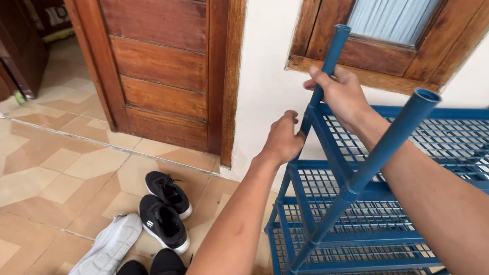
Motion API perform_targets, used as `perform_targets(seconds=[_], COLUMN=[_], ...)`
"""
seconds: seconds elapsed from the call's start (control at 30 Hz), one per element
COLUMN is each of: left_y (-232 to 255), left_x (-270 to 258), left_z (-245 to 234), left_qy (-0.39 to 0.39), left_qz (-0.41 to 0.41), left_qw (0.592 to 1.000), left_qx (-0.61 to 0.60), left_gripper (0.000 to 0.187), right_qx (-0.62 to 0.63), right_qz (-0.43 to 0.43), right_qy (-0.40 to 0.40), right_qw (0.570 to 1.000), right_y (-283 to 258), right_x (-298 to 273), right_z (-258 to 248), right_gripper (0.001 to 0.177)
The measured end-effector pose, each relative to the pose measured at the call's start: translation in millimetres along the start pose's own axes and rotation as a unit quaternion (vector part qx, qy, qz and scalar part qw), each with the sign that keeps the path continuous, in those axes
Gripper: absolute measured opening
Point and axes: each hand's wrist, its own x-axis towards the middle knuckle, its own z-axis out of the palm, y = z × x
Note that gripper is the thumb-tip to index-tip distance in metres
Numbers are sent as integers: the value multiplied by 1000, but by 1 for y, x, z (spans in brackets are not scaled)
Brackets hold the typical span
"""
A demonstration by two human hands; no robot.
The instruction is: The person assembles a blue metal shoe rack by inserting a shelf into the frame and securing it. They then remove a shelf, brush it with a long-handled brush, and reinsert it into the rack.
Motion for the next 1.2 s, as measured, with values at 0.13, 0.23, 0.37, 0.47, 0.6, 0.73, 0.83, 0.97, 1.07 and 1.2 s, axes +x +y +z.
perform_targets(seconds=[0.13, 0.23, 0.37, 0.47, 0.6, 0.73, 0.83, 0.97, 1.07, 1.2], left_y=[3, -5, -14, -15, -8, -10, -3, -2, -4, 22], left_x=[20, 31, 31, 24, 11, 8, 0, -13, -13, -41], left_z=[8, 17, 21, 18, 16, 40, 55, 86, 102, 85], left_qy=[-32, -45, -50, -56, -62, -74, -83, -77, -83, -121], left_qz=[11, 38, 37, 20, 9, 22, 41, 64, 62, 43], left_qw=[999, 998, 995, 993, 992, 990, 988, 983, 983, 986], left_qx=[-10, 3, -75, -98, -112, -119, -120, -156, -152, -109], left_gripper=[54, 47, 37, 35, 23, 19, 19, 35, 36, 21], right_qx=[105, 74, 62, 95, 122, 134, 162, 167, 181, 20], right_qz=[2, 1, 21, 22, 25, 41, 46, 54, 48, 17], right_qy=[31, 44, 51, 44, 15, 25, 22, 42, 47, -9], right_qw=[994, 996, 997, 994, 992, 990, 985, 984, 981, 1000], right_y=[11, 20, 13, 12, 14, 6, 7, 7, 4, -9], right_x=[13, 14, 10, 6, 1, -13, -16, -24, -36, -59], right_z=[20, 21, 22, 22, 13, -6, -24, -42, -54, -73], right_gripper=[33, 41, 44, 41, 44, 43, 35, 35, 34, 44])
